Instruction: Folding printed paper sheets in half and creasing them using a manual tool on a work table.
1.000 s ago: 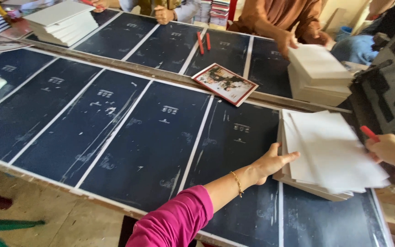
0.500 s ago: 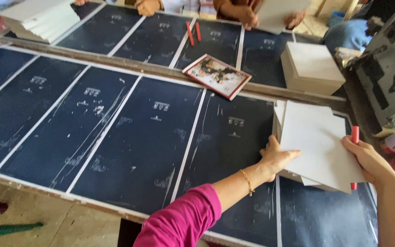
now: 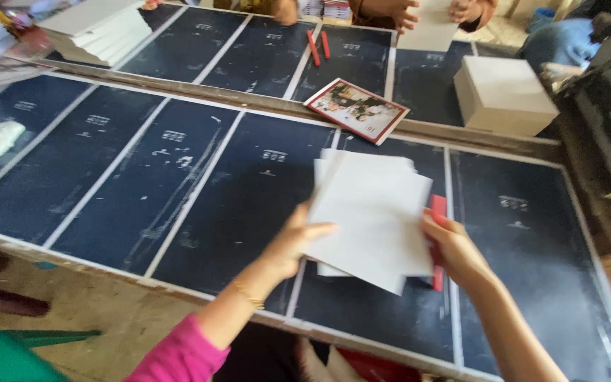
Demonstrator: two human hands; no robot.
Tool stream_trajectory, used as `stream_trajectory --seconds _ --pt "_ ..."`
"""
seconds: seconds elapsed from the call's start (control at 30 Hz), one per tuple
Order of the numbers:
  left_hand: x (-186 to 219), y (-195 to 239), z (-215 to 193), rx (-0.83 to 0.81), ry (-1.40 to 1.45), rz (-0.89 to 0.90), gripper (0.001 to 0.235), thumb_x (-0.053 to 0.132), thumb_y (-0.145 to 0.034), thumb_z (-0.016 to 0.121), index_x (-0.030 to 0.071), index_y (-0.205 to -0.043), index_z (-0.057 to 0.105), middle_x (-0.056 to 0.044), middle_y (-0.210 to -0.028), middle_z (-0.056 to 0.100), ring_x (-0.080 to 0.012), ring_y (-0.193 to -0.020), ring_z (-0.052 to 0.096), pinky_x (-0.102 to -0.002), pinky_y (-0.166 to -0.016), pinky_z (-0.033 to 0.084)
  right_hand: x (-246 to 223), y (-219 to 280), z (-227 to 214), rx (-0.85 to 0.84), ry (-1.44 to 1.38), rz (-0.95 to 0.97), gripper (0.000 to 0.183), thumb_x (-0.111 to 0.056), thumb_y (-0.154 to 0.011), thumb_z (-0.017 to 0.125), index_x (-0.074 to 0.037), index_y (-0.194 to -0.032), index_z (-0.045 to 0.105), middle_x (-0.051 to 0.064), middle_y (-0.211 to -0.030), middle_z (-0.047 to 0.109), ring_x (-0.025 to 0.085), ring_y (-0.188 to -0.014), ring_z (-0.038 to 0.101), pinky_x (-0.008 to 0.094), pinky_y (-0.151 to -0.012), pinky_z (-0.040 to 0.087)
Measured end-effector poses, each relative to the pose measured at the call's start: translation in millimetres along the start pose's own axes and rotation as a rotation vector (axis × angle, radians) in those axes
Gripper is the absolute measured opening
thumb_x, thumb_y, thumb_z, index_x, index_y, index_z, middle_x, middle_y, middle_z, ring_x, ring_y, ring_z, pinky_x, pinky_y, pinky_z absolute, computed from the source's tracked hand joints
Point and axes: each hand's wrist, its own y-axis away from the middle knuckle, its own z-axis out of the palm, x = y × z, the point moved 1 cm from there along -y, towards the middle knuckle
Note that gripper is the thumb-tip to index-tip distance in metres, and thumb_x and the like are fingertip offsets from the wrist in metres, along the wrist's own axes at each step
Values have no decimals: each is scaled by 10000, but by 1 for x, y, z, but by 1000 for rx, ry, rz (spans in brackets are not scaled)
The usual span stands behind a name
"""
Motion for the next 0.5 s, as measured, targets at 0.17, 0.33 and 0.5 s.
stream_trajectory --seconds 0.17,0.33,0.5 --pt "21 30 -109 204 19 21 745 132 -733 800 126 -1391 450 -148 -1079 610 -262 -911 666 -389 -705 584 -4 13 130 -195 -9 22 281 -186 -917 661 19 -1110 659 127 -794 667 227 -658 672 374 -565 578" --pt "54 86 -127 385 -89 38 796 163 -789 751 136 -1495 384 -130 -1169 537 -259 -1048 568 -411 -850 491 33 -22 182 -363 86 -121 461 -338 -958 630 0 -1271 646 186 -995 711 259 -935 700 404 -802 590" --pt "21 51 -120 385 -65 93 814 181 -769 782 132 -1474 378 -126 -1103 541 -241 -961 598 -397 -784 528 27 4 145 -304 18 -60 469 -333 -948 640 40 -1231 655 237 -1044 717 326 -965 715 480 -776 603"
